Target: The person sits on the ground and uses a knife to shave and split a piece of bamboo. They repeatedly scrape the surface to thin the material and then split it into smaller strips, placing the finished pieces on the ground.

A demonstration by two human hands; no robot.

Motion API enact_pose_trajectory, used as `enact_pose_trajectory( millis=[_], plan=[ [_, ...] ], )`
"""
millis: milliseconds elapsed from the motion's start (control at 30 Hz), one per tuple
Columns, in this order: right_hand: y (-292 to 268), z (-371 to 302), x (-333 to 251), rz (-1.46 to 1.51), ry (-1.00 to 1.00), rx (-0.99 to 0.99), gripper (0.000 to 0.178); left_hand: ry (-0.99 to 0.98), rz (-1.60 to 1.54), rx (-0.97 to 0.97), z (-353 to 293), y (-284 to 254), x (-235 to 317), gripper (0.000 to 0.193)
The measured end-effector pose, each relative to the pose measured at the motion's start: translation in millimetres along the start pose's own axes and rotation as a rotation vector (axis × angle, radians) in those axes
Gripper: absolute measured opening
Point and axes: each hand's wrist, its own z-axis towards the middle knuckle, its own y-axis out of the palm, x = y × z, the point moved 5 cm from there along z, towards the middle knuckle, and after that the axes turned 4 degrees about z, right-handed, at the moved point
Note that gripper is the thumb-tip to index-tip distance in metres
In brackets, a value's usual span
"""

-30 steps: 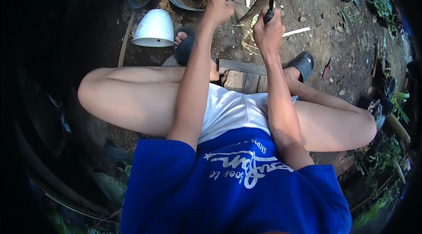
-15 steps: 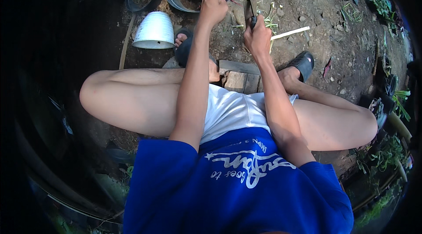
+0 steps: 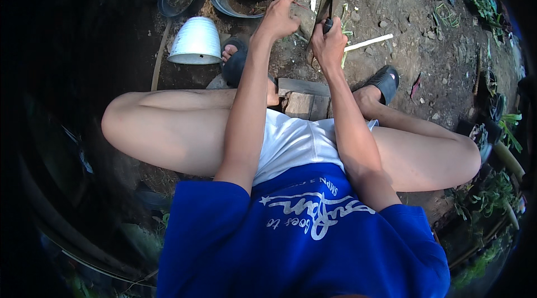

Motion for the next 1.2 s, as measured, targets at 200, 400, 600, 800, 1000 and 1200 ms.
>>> enact_pose_trajectory(
  millis=[200, 400, 600, 800, 1000, 1200],
  plan=[
    [-16, 7, -13, 0.039, -0.129, 0.134, 0.02, 0.241, 0.201, 0.047, -6, 35, 16, 0.051],
    [-20, 13, -26, 0.072, -0.144, 0.115, 0.018, 0.115, 0.029, 0.006, 15, 63, -1, 0.034],
    [-28, 8, -20, -0.002, -0.005, 0.058, 0.019, -0.033, 0.039, 0.03, 8, 69, -4, 0.029],
    [-44, 10, -31, 0.007, -0.056, 0.117, 0.02, 0.134, -0.088, 0.104, 32, 55, 17, 0.042],
    [-29, 15, -18, -0.076, 0.156, -0.044, 0.018, -0.053, -0.058, -0.124, 17, 69, -3, 0.049],
    [-57, 8, -56, 0.001, -0.162, 0.132, 0.018, 0.009, -0.191, 0.095, 15, 61, 11, 0.049]
  ],
)
